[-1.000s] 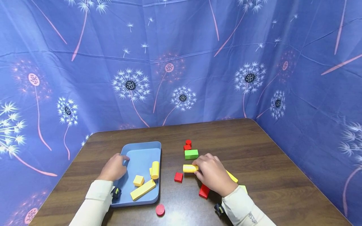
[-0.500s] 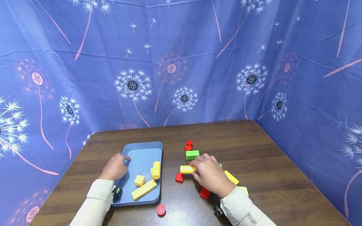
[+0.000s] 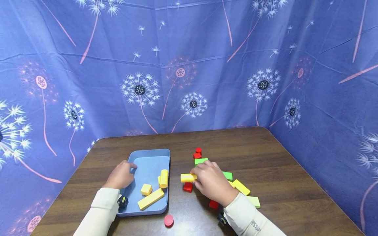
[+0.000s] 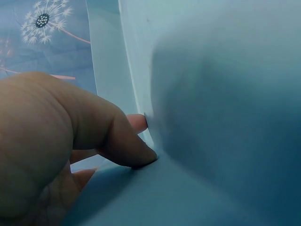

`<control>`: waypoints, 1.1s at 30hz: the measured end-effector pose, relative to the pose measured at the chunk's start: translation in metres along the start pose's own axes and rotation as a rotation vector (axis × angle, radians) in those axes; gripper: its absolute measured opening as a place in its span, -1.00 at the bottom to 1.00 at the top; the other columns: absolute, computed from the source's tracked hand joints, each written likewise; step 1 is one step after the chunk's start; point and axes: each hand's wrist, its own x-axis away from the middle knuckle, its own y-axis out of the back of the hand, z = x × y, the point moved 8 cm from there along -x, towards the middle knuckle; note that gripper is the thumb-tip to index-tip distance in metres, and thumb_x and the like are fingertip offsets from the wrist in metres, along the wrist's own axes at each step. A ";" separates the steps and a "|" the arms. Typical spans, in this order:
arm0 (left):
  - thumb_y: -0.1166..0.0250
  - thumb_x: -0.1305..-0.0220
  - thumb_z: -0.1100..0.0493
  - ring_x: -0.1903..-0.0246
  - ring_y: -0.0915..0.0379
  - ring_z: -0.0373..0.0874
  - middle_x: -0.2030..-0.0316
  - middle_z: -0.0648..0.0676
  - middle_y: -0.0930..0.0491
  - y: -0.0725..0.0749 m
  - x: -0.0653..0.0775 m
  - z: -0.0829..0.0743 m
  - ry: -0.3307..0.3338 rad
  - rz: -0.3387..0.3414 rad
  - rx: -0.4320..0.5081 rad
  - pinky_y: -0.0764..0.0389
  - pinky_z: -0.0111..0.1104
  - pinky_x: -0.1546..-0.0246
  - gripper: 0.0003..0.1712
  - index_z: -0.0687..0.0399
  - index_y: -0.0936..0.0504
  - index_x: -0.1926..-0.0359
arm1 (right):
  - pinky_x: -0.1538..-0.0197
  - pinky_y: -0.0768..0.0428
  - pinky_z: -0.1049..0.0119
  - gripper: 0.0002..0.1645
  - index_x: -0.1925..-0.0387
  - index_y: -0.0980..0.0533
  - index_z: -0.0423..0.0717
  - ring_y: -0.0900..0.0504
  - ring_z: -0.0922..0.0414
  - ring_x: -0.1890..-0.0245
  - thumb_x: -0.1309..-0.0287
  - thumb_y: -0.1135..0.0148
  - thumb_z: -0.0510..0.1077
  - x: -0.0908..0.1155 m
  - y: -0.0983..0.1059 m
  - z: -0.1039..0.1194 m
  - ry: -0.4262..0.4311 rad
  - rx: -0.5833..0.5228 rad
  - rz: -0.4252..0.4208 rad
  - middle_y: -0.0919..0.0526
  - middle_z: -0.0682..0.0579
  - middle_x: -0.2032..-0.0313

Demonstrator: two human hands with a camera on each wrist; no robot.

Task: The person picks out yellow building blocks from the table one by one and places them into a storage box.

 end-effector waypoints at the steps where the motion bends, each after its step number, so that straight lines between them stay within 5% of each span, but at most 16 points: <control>1: -0.29 0.06 0.40 0.13 -0.44 0.12 0.00 0.28 -0.47 0.000 0.000 0.000 0.001 -0.001 -0.002 -0.57 0.12 0.16 -0.56 0.19 -0.64 0.05 | 0.20 -0.47 0.10 -0.67 0.24 -0.61 0.14 -0.40 0.21 0.23 0.15 -0.46 -0.03 -0.001 0.000 0.002 0.003 0.002 0.001 -0.61 0.26 0.31; 33: -0.29 0.06 0.38 0.16 -0.45 0.08 0.03 0.25 -0.49 0.001 0.001 -0.002 -0.007 -0.010 -0.002 -0.57 0.10 0.16 -0.56 0.20 -0.64 0.05 | 0.20 -0.44 0.09 -0.70 0.26 -0.61 0.10 -0.35 0.23 0.30 0.13 -0.46 -0.05 -0.027 -0.006 0.038 0.069 -0.057 -0.017 -0.59 0.25 0.32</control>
